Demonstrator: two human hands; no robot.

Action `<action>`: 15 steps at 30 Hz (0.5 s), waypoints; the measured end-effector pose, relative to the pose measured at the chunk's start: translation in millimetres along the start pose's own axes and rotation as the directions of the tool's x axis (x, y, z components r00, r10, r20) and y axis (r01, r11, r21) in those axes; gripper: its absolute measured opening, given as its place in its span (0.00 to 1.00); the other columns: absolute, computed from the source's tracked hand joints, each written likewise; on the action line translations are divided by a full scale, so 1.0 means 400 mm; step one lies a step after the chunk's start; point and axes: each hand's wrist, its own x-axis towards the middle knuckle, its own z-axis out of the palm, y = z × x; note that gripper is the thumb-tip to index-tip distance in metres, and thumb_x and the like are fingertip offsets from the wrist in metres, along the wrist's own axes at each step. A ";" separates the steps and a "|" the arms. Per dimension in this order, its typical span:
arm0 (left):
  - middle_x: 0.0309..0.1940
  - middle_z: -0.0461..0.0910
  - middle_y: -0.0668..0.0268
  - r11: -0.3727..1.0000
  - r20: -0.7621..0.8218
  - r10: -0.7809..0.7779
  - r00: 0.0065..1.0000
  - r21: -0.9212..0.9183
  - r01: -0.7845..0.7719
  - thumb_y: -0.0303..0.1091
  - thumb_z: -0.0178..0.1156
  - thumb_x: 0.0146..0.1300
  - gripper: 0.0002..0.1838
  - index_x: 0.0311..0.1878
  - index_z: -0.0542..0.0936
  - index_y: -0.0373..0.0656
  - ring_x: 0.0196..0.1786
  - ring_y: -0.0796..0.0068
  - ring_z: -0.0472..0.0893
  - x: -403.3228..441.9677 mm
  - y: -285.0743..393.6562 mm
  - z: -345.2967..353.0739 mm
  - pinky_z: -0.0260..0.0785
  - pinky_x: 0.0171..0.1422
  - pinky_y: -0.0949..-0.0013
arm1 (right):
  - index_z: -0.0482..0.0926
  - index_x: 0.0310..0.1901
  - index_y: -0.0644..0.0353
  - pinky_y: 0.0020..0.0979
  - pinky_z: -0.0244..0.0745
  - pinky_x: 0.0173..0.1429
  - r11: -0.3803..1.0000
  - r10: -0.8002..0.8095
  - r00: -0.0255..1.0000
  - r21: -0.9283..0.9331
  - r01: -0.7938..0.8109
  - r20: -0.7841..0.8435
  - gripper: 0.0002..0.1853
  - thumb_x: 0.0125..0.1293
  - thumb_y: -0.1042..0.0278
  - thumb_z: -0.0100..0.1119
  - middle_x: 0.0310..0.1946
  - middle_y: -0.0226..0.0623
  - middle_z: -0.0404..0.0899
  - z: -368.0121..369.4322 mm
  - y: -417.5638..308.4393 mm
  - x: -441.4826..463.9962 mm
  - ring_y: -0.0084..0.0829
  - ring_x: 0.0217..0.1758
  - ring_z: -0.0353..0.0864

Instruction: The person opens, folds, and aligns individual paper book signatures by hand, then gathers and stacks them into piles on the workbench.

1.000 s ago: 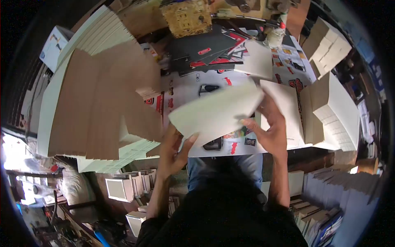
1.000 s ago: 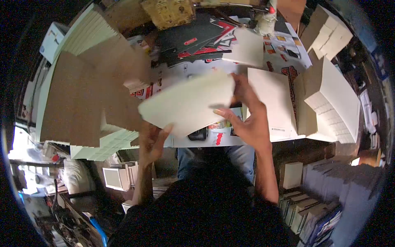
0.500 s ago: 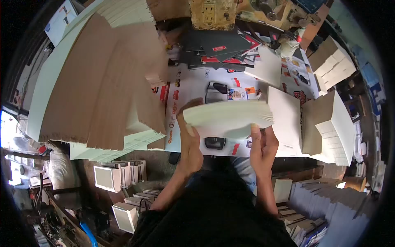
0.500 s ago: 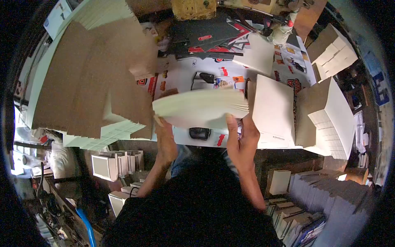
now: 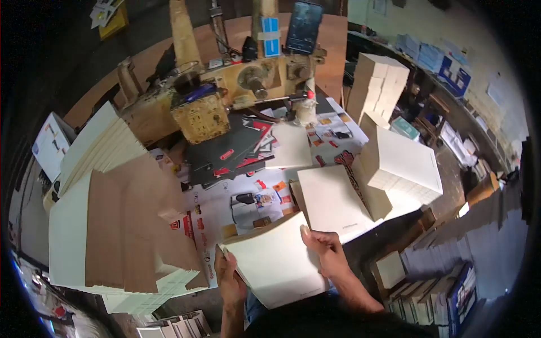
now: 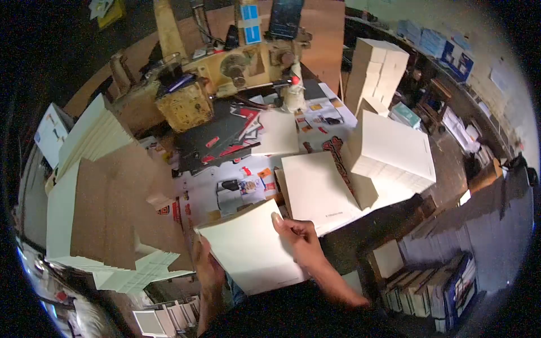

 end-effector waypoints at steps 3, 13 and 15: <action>0.54 0.78 0.63 0.996 -0.001 -0.051 0.999 -0.079 0.050 0.36 0.50 0.79 0.21 0.68 0.67 0.36 0.54 0.74 0.79 0.005 -0.040 -0.024 0.72 0.59 0.67 | 0.83 0.42 0.67 0.23 0.67 0.37 0.982 0.098 0.994 -0.156 -0.105 -0.053 0.25 0.70 0.45 0.64 0.26 0.24 0.75 -0.014 -0.001 -0.009 0.16 0.33 0.71; 0.57 0.79 0.60 0.952 -0.027 -0.252 0.967 -0.188 0.242 0.42 0.49 0.79 0.21 0.64 0.72 0.37 0.58 0.68 0.80 0.101 -0.053 0.065 0.74 0.62 0.63 | 0.76 0.62 0.70 0.31 0.79 0.58 0.969 0.019 0.994 -0.245 0.007 0.106 0.25 0.68 0.64 0.68 0.47 0.43 0.85 -0.125 0.019 -0.146 0.27 0.53 0.82; 0.61 0.77 0.58 0.942 0.054 -0.311 0.949 -0.119 0.315 0.44 0.51 0.78 0.23 0.66 0.70 0.37 0.62 0.65 0.78 0.188 -0.125 0.094 0.70 0.67 0.61 | 0.73 0.63 0.74 0.35 0.78 0.60 0.963 0.056 0.988 -0.254 -0.091 -0.142 0.30 0.68 0.61 0.68 0.48 0.46 0.85 -0.139 -0.015 -0.126 0.30 0.53 0.82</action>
